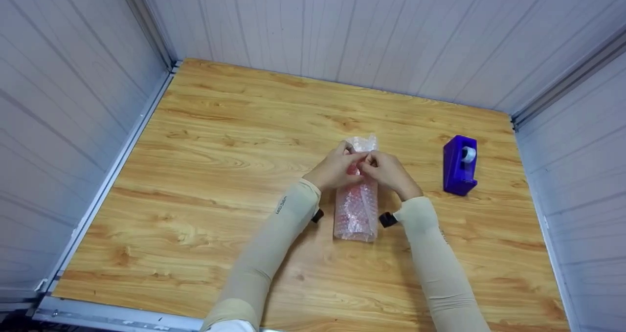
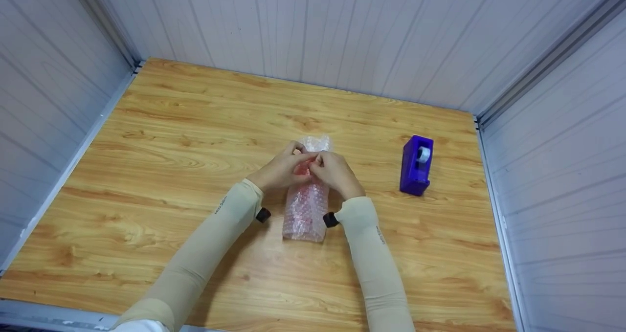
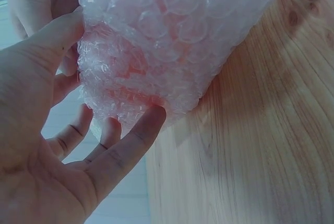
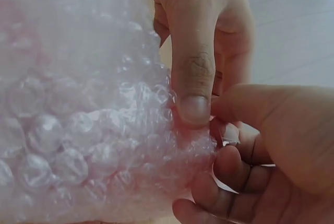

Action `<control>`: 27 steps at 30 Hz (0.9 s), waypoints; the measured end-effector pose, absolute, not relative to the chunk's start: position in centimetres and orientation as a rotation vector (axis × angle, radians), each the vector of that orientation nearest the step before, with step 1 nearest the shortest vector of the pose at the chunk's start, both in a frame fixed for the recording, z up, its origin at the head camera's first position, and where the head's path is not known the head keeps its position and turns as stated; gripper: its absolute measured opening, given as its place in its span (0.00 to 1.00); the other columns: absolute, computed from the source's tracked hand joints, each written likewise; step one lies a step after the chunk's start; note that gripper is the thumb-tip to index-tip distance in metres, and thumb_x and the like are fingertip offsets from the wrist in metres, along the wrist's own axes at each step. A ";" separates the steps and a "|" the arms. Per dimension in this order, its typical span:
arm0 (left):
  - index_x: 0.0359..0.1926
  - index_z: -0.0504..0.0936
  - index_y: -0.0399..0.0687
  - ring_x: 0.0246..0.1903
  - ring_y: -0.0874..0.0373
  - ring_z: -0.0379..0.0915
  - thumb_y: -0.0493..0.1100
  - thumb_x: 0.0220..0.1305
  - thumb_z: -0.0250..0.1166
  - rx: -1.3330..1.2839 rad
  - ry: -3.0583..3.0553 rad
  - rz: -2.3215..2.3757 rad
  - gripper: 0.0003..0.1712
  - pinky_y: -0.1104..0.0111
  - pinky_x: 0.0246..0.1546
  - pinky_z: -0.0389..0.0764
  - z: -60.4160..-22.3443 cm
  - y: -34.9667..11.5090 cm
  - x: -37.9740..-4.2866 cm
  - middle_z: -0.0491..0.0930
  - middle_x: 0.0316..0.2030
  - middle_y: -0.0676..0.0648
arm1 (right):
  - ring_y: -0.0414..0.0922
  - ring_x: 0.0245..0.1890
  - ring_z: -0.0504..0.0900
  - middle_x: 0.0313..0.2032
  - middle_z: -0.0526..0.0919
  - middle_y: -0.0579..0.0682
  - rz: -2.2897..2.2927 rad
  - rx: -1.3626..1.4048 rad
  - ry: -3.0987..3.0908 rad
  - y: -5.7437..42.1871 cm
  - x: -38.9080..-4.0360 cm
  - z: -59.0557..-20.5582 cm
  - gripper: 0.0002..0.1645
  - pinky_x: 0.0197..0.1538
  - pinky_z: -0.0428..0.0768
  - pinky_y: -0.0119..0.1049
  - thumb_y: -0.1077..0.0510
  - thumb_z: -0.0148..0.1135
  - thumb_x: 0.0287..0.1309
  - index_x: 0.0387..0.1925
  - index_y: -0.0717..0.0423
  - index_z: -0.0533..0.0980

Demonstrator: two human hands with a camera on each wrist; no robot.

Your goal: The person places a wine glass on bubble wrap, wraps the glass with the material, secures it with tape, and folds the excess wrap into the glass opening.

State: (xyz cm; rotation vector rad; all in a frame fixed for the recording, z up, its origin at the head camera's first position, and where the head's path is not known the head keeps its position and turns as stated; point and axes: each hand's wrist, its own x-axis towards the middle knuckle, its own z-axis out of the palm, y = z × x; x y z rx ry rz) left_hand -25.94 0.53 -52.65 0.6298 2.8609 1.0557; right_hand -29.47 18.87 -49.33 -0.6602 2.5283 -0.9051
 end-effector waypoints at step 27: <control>0.72 0.70 0.53 0.49 0.54 0.63 0.54 0.63 0.71 0.546 2.793 1.176 0.39 0.67 0.51 0.71 -52.9 0.1 -25.5 0.62 0.53 0.46 | 0.47 0.33 0.68 0.33 0.69 0.51 -0.905 -0.324 2.499 20.9 -31.3 -52.1 0.44 0.36 0.68 0.39 0.20 0.64 0.47 0.36 0.55 0.65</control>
